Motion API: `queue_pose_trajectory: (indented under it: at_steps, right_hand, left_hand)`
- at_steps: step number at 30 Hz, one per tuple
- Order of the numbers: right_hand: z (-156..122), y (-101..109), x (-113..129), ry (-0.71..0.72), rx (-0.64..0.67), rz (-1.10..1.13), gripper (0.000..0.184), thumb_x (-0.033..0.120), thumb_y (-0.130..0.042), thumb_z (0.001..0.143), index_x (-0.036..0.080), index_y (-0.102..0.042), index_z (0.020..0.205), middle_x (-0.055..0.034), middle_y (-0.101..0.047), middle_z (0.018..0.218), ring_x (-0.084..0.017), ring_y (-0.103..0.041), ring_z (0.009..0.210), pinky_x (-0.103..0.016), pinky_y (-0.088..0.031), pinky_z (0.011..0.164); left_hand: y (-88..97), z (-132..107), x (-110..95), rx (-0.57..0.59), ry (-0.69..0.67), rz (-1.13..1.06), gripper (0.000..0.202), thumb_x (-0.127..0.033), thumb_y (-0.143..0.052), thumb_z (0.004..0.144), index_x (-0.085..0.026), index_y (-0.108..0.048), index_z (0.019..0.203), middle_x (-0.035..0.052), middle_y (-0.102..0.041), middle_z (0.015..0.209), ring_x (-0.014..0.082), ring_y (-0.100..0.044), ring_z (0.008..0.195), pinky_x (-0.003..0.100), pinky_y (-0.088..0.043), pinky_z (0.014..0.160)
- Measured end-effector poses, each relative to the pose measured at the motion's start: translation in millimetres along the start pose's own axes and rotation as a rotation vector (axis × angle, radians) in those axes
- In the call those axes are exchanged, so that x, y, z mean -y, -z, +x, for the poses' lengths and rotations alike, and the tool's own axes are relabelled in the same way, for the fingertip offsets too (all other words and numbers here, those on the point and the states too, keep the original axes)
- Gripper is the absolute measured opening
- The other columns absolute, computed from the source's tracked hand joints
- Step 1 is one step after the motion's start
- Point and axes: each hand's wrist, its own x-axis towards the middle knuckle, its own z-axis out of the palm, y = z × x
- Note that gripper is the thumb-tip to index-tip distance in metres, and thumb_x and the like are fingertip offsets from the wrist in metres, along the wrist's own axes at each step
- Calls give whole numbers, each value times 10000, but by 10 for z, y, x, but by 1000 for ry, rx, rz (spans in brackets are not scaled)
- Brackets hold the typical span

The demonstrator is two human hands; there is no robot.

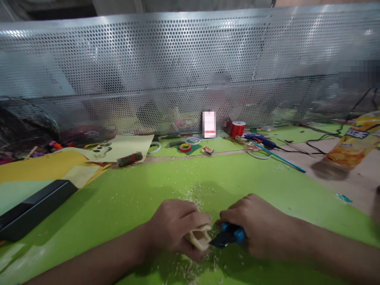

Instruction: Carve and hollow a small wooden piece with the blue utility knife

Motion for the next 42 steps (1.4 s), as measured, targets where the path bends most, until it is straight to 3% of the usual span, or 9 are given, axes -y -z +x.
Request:
queue_pose_trajectory:
  at_steps: [7, 9, 14, 20, 24, 31, 36, 42]
  right_hand:
    - [-34, 25, -24, -34, -55, -11, 133, 201, -572, 636, 220, -566, 767, -15, -655, 662, -178, -570, 540, -279, -200, 486]
    - [-54, 61, 6, -39, -64, 51, 117, 304, -585, 733, 219, -544, 802, -13, -639, 668, -171, -551, 530, -279, -210, 486]
    - [-117, 206, 26, 68, -19, 182, 429, 650, -483, 859, 221, -509, 848, -26, -619, 733, -183, -550, 612, -275, -263, 516]
    - [-81, 202, -115, 233, 25, 281, 344, 533, -440, 940, 205, -501, 857, 6, -542, 662, -120, -444, 530, -248, -272, 502]
    - [-62, 169, -155, 285, 56, 307, 342, 512, -416, 956, 196, -492, 850, 14, -511, 630, -108, -422, 508, -236, -261, 487]
    - [-57, 161, -112, 309, 46, 217, 356, 503, -342, 981, 198, -487, 869, 0, -520, 619, -128, -407, 496, -260, -246, 476]
    - [-53, 111, -59, 285, -5, 122, 381, 521, -316, 982, 197, -495, 889, -39, -587, 651, -154, -459, 494, -289, -230, 475]
    - [-45, 85, -18, 289, -3, 110, 360, 507, -325, 975, 196, -488, 894, -45, -602, 650, -158, -479, 474, -294, -221, 456]
  left_hand:
    - [27, 37, -18, -15, 7, 1, 268, -417, -578, 900, -185, -549, 1032, -26, -593, 647, 110, -497, 495, 221, -345, 476]
    - [44, 55, -42, -3, 39, -36, 267, -419, -584, 901, -183, -549, 1020, -38, -596, 637, 102, -502, 490, 216, -351, 479]
    - [71, 78, -72, -9, 37, -34, 262, -426, -558, 917, -180, -545, 1006, -40, -606, 634, 102, -513, 489, 218, -355, 481]
    - [38, 19, -12, 8, 10, 15, 290, -426, -595, 891, -192, -539, 1053, -27, -590, 649, 115, -499, 503, 228, -322, 483]
    - [32, 19, -1, -5, -28, 37, 329, -512, -497, 933, -199, -536, 1027, -24, -575, 625, 113, -474, 482, 233, -292, 474]
    - [59, 24, -22, 10, -54, 97, 272, -435, -498, 936, -190, -522, 1053, -23, -571, 626, 120, -470, 481, 247, -285, 469]
    - [52, -12, -21, 49, -36, 139, 348, -511, -404, 966, -195, -519, 1056, -34, -545, 613, 129, -470, 477, 261, -298, 475]
    - [46, 21, -49, 1, -75, 165, 405, -540, -290, 994, -190, -495, 990, -44, -511, 571, 114, -445, 432, 260, -273, 457]
